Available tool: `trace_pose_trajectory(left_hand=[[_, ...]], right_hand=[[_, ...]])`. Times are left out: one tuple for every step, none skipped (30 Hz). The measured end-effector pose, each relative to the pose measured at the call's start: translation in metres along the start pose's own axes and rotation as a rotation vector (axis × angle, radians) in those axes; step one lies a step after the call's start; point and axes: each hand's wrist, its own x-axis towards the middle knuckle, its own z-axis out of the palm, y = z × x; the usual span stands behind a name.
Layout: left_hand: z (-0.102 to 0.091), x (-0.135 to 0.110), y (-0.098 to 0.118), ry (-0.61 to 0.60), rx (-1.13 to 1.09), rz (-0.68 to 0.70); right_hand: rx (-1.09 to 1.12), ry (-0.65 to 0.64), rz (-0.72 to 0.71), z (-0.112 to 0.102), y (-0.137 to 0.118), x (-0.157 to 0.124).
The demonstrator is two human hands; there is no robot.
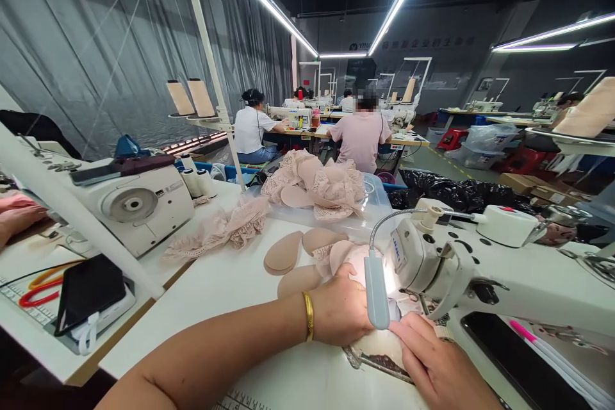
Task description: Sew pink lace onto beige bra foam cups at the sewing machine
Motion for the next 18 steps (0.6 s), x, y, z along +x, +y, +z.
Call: trace_pose_trajectory(left_hand=[[0.001, 0.001, -0.003, -0.01, -0.011, 0.006], [0.003, 0.002, -0.007, -0.02, -0.024, 0.004], [0.005, 0.003, -0.01, -0.026, -0.032, -0.006], [0.008, 0.003, -0.014, -0.031, -0.043, -0.015], [0.011, 0.003, -0.017, -0.034, -0.058, -0.027], [0.013, 0.004, -0.019, -0.034, -0.07, -0.039], [0.015, 0.004, -0.021, -0.035, -0.08, -0.049], [0.016, 0.004, -0.022, -0.038, -0.087, -0.057], [0.016, 0.004, -0.022, -0.037, -0.092, -0.066], [0.015, 0.003, -0.023, -0.031, -0.092, -0.08], [0.014, 0.003, -0.023, -0.021, -0.087, -0.097], [0.012, 0.002, -0.024, -0.003, -0.079, -0.13], [0.01, 0.002, -0.026, 0.027, -0.068, -0.184], [0.007, 0.0, -0.029, 0.063, -0.054, -0.257], [0.005, -0.001, -0.032, 0.09, -0.042, -0.336], [0.002, -0.004, -0.035, 0.103, -0.036, -0.408], [0.0, -0.006, -0.038, 0.097, -0.035, -0.467], [-0.002, -0.01, -0.04, 0.07, -0.036, -0.502]], right_hand=[[-0.002, -0.002, 0.035, 0.005, 0.0, -0.002], [-0.001, 0.004, 0.074, 0.009, 0.0, -0.004], [0.001, 0.019, 0.113, 0.014, 0.0, -0.006], [0.004, 0.04, 0.148, 0.018, -0.001, -0.008], [0.008, 0.061, 0.175, 0.021, -0.001, -0.009], [0.015, 0.075, 0.189, 0.023, -0.001, -0.009], [0.02, 0.078, 0.194, 0.024, -0.001, -0.009], [0.02, 0.067, 0.19, 0.025, 0.0, -0.009], [0.011, 0.044, 0.175, 0.025, 0.002, -0.009], [-0.006, 0.02, 0.151, 0.024, 0.004, -0.009], [-0.029, 0.003, 0.121, 0.023, 0.007, -0.009], [-0.055, 0.004, 0.09, 0.022, 0.009, -0.009], [-0.075, 0.019, 0.062, 0.021, 0.01, -0.009], [-0.089, 0.044, 0.041, 0.019, 0.012, -0.009], [-0.095, 0.07, 0.027, 0.018, 0.012, -0.008], [-0.097, 0.088, 0.021, 0.017, 0.011, -0.008], [-0.098, 0.1, 0.015, 0.016, 0.01, -0.007], [-0.1, 0.111, 0.009, 0.015, 0.009, -0.006]])
